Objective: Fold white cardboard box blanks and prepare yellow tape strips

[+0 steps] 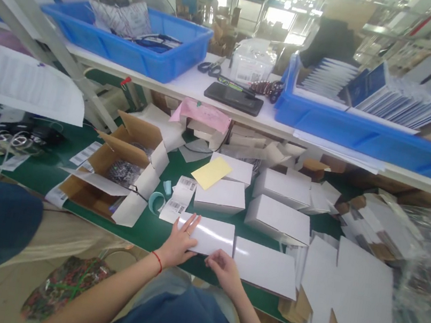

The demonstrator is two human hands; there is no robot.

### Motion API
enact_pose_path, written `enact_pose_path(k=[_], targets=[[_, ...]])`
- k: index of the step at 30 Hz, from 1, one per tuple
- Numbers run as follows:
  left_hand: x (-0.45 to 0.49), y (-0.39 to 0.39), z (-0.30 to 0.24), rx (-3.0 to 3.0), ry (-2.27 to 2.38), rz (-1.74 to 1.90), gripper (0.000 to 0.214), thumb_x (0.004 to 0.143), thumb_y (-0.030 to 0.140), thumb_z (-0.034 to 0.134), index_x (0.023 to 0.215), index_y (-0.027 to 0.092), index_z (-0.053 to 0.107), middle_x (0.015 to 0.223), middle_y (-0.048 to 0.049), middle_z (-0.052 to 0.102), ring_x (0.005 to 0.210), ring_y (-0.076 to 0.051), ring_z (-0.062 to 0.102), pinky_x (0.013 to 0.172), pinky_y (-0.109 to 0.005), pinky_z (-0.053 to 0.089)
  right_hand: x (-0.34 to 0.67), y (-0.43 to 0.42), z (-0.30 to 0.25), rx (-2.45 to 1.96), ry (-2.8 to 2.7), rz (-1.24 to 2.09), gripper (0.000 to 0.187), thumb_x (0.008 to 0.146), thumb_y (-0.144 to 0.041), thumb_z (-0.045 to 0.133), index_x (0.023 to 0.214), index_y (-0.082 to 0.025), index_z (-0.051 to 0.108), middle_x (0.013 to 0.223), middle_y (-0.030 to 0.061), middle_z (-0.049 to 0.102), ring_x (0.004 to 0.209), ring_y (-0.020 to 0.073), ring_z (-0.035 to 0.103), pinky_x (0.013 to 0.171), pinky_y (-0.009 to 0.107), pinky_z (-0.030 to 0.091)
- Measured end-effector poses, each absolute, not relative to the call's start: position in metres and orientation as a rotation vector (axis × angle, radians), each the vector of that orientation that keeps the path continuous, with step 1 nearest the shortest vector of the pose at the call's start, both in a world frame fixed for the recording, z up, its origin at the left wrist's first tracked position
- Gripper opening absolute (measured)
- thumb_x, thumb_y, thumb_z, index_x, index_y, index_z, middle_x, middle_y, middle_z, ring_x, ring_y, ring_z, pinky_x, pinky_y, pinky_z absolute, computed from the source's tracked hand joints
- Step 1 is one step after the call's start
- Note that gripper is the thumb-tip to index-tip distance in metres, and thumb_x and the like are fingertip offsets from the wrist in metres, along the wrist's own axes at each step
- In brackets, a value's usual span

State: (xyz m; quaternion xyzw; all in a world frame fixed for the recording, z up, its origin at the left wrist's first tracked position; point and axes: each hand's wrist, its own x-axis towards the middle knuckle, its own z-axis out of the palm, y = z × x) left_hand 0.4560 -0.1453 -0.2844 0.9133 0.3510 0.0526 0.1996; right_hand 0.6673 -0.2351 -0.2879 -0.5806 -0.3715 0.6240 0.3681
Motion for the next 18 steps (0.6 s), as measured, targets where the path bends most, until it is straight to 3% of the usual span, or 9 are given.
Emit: enact_pose_path(k=[3, 6, 9, 13, 15, 18], targets=[[0.455, -0.146, -0.283, 2.575, 0.962, 0.142, 0.016, 0.082, 0.027, 0.076, 0.081, 0.017, 0.063, 0.167, -0.0227, 0.012, 0.155, -0.042, 0.011, 0.109, -0.078, 0.020, 0.666, -0.229, -0.287, -1.551, -0.980, 1.506, 0.023, 0.075, -0.044, 0.069, 0.076, -0.022, 0.063, 0.074, 0.0037, 0.066, 0.070, 0.0213, 0.058, 0.061, 0.032, 0.044], [0.455, -0.146, -0.283, 2.597, 0.973, 0.164, 0.018, 0.080, 0.028, 0.077, 0.081, 0.017, 0.063, 0.166, -0.0234, 0.014, 0.155, -0.042, 0.011, 0.109, -0.078, 0.020, 0.666, -0.225, -0.289, -1.583, -0.989, 1.421, 0.019, 0.069, -0.037, 0.074, 0.069, -0.022, 0.063, 0.069, 0.0013, 0.061, 0.069, 0.0193, 0.054, 0.067, 0.033, 0.044], [0.457, -0.148, -0.289, 2.613, 0.993, 0.218, 0.022, 0.078, 0.032, 0.080, 0.080, 0.017, 0.063, 0.165, -0.0236, 0.019, 0.154, -0.041, 0.014, 0.110, -0.076, 0.021, 0.667, -0.222, -0.292, -1.560, -0.916, 1.480, 0.027, 0.071, -0.046, 0.071, 0.069, -0.022, 0.059, 0.063, 0.0015, 0.063, 0.064, 0.0203, 0.058, 0.068, 0.035, 0.049], [0.464, -0.151, -0.298, 2.628, 1.100, 0.297, 0.030, 0.076, 0.043, 0.081, 0.077, 0.017, 0.064, 0.163, -0.0231, 0.025, 0.152, -0.041, 0.023, 0.111, -0.076, 0.022, 0.668, -0.219, -0.294, -1.521, -0.797, 1.544, 0.040, 0.073, -0.061, 0.067, 0.076, -0.023, 0.056, 0.081, 0.0071, 0.072, 0.083, 0.0261, 0.070, 0.080, 0.039, 0.055], [0.466, -0.153, -0.301, 2.640, 1.129, 0.309, 0.033, 0.076, 0.046, 0.081, 0.076, 0.017, 0.064, 0.163, -0.0226, 0.027, 0.152, -0.041, 0.024, 0.111, -0.077, 0.021, 0.669, -0.219, -0.295, -1.541, -0.782, 1.536, 0.040, 0.074, -0.061, 0.065, 0.079, -0.022, 0.055, 0.084, 0.0076, 0.072, 0.081, 0.0254, 0.071, 0.072, 0.036, 0.055], [0.467, -0.154, -0.300, 2.653, 1.121, 0.306, 0.033, 0.078, 0.047, 0.079, 0.077, 0.017, 0.065, 0.163, -0.0222, 0.026, 0.153, -0.041, 0.021, 0.111, -0.077, 0.021, 0.670, -0.221, -0.297, -1.611, -0.843, 1.482, 0.037, 0.076, -0.059, 0.061, 0.078, -0.023, 0.055, 0.064, 0.0014, 0.064, 0.057, 0.0192, 0.060, 0.053, 0.029, 0.042]])
